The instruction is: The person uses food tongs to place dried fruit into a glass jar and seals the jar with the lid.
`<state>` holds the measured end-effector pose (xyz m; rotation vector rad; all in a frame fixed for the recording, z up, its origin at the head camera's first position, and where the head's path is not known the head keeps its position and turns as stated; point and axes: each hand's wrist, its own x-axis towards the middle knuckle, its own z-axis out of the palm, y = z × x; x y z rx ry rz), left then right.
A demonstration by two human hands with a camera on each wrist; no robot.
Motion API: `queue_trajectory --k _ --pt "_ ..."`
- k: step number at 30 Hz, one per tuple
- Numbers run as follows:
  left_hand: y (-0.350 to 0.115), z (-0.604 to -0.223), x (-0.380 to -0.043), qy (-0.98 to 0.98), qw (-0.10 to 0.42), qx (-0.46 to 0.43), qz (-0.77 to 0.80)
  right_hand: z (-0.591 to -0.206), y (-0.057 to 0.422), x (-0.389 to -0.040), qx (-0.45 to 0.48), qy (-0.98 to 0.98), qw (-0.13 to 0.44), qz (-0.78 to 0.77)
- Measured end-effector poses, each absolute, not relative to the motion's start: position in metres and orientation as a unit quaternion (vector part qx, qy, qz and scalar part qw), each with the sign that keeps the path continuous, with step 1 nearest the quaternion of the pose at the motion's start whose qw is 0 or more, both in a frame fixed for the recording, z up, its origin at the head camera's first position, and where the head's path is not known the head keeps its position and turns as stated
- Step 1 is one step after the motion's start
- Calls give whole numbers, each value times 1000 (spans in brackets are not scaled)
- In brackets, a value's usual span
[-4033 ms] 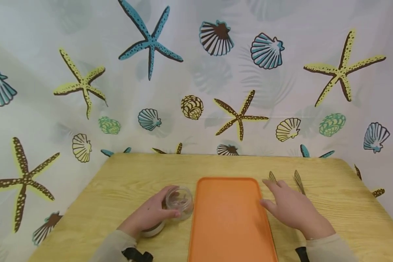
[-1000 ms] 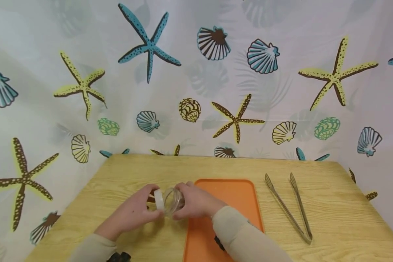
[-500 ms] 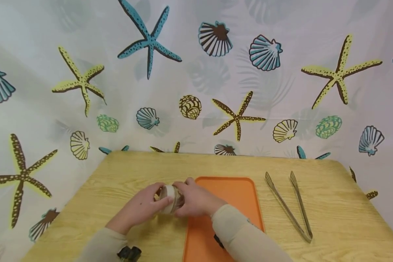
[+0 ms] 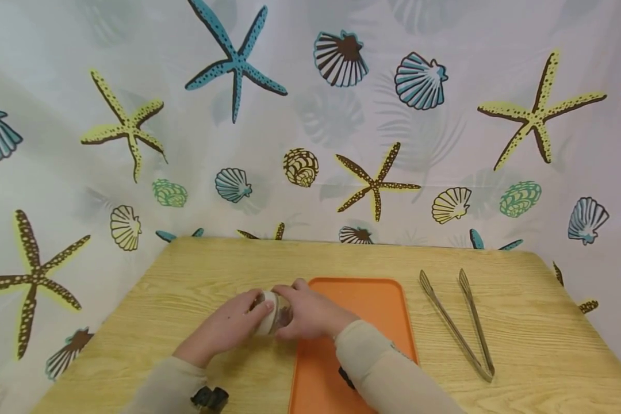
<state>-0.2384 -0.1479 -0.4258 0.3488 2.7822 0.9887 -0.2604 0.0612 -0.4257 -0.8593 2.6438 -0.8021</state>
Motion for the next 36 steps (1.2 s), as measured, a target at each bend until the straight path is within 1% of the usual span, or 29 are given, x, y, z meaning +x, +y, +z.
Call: queue_trajectory --k 5,8,12,14,16,19,21,24,28,36 --pt "-144 -424 -238 932 102 115 329 -426 62 -262 -296 907 122 -274" --pt "-146 -422 -237 934 84 163 305 -426 63 -262 -291 907 122 -277" --pt "-150 -420 -233 924 38 251 285 -427 66 -263 -292 909 122 -270" --pt "-150 -420 -232 914 30 266 305 -427 66 -263 -294 910 123 -267" --pt "-151 -419 -232 905 31 255 339 -428 67 -263 -291 910 127 -268" --pt "-151 -420 -232 905 38 205 372 -428 67 -263 -290 909 130 -268" --pt "-151 -421 -233 913 42 168 370 -428 66 -263 -289 909 133 -268" --pt "-148 -423 -234 926 50 140 348 -427 66 -263 -295 908 131 -268" --pt "-148 -423 -235 930 50 145 334 -427 65 -263 -301 907 125 -266" --pt "-150 -419 -234 938 25 183 294 -427 64 -265 -323 900 111 -272"
